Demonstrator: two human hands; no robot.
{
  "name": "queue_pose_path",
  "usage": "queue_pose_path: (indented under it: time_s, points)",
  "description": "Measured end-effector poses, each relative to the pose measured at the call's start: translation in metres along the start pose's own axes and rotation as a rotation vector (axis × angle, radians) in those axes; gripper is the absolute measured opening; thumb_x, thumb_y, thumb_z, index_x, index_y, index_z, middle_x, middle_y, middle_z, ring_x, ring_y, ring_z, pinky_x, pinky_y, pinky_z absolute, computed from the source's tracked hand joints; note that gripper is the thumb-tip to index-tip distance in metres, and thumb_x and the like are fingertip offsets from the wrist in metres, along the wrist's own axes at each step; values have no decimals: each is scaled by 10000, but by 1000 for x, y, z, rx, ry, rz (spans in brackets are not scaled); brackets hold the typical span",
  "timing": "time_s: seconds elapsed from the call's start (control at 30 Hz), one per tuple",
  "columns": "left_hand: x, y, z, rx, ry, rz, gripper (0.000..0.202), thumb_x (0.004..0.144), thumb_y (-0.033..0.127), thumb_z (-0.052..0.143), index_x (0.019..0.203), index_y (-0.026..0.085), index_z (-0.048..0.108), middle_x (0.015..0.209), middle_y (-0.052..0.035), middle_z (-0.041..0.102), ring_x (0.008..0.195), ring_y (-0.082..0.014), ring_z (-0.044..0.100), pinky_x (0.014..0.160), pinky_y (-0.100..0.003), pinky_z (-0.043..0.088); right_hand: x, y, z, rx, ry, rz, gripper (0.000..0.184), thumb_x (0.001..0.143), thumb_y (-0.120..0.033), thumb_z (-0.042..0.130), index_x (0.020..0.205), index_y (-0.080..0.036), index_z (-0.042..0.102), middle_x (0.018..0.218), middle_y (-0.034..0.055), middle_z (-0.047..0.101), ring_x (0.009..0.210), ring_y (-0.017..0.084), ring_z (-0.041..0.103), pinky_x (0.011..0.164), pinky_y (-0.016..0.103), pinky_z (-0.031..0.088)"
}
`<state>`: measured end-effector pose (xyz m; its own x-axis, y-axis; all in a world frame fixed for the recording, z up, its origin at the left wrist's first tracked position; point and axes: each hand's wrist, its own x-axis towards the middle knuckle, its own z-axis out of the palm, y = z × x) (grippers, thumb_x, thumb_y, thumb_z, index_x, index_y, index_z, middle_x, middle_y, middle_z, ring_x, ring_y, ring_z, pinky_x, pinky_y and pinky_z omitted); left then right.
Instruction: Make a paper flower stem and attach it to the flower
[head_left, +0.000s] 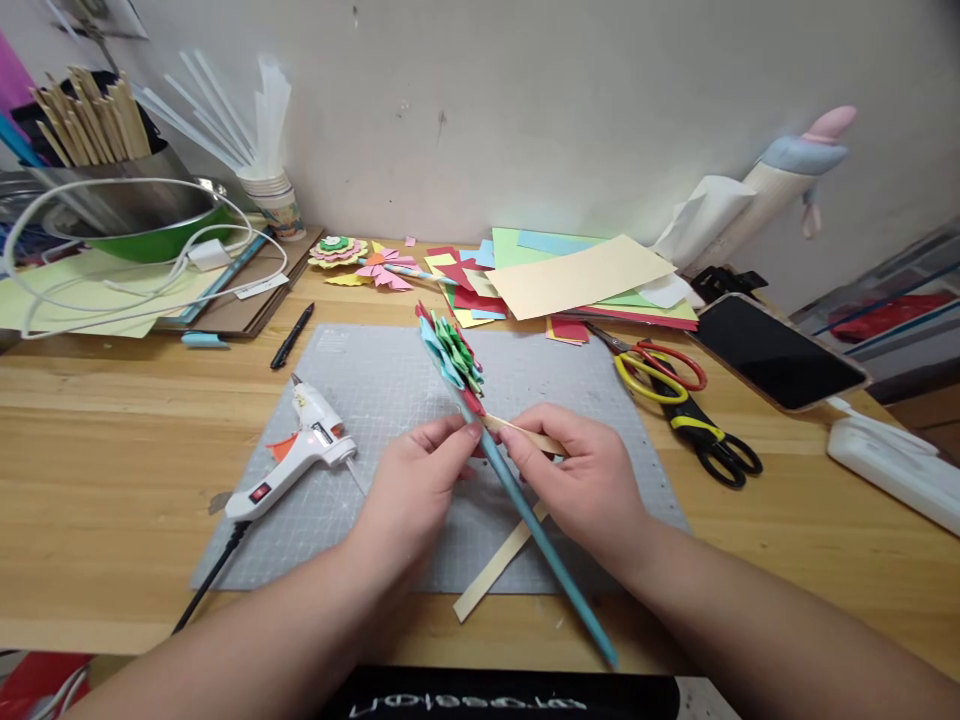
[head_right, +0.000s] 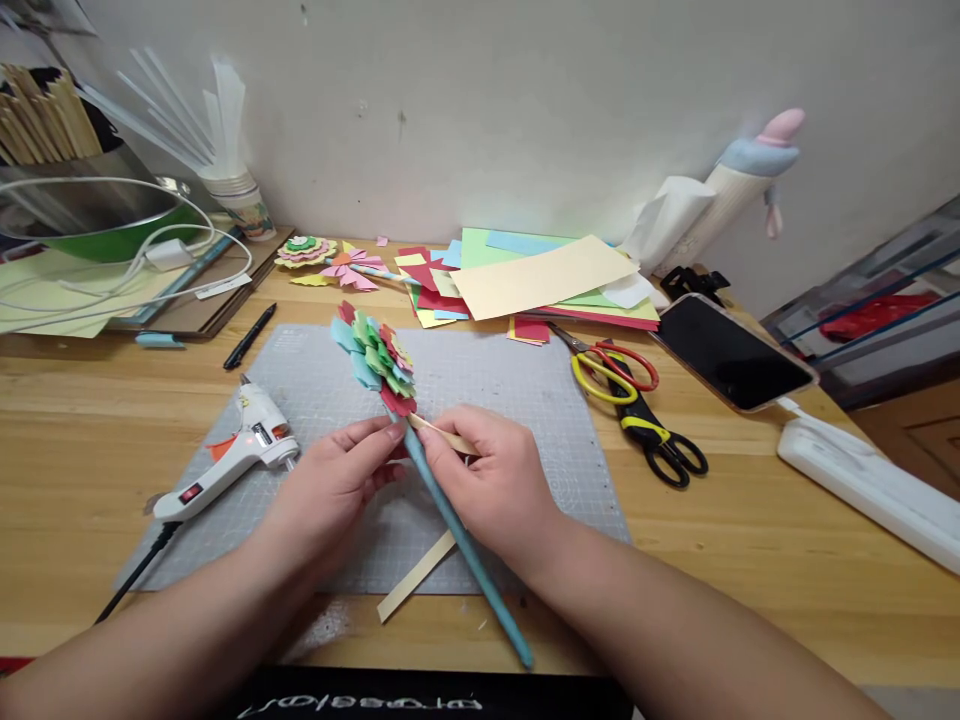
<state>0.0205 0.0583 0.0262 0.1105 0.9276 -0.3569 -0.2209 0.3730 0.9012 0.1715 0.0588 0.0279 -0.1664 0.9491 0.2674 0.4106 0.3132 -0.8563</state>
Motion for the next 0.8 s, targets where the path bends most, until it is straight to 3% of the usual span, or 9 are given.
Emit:
queue_pose_path:
  time_s: [0.33,0.5,0.67,0.8]
  points:
    - [1,-2,-3,-32,-34,25,194,725,360,724,705,171,687,711,-8,638,666,-109,539,670,-247,405,-4,-5,-3,-22,-81,-141,196,891,-219,540,736,-226,661,656,-13,619,616,131,557,590,265,431]
    - [-3,-3,1,-227,7,-45,209,656,335,789,699,147,708,680,-6,645,639,-88,525,645,-224,398,-5,-6,-3,-20,-82,-156,171,896,-213,536,779,-211,661,681,1,635,633,136,577,603,274,449]
    - [-3,-9,4,-469,-140,-184,180,741,325,736,756,146,720,722,-24,657,694,-90,545,674,-211,426,-6,-8,-1,-20,-73,-163,180,893,-192,526,789,-216,670,719,18,661,663,153,599,633,293,472]
    - [-4,-6,4,-503,-187,-166,182,774,323,708,813,147,730,722,-30,656,690,-89,543,654,-199,431,-7,-10,0,38,-66,-119,175,885,-201,533,787,-222,675,727,20,664,692,167,610,656,306,484]
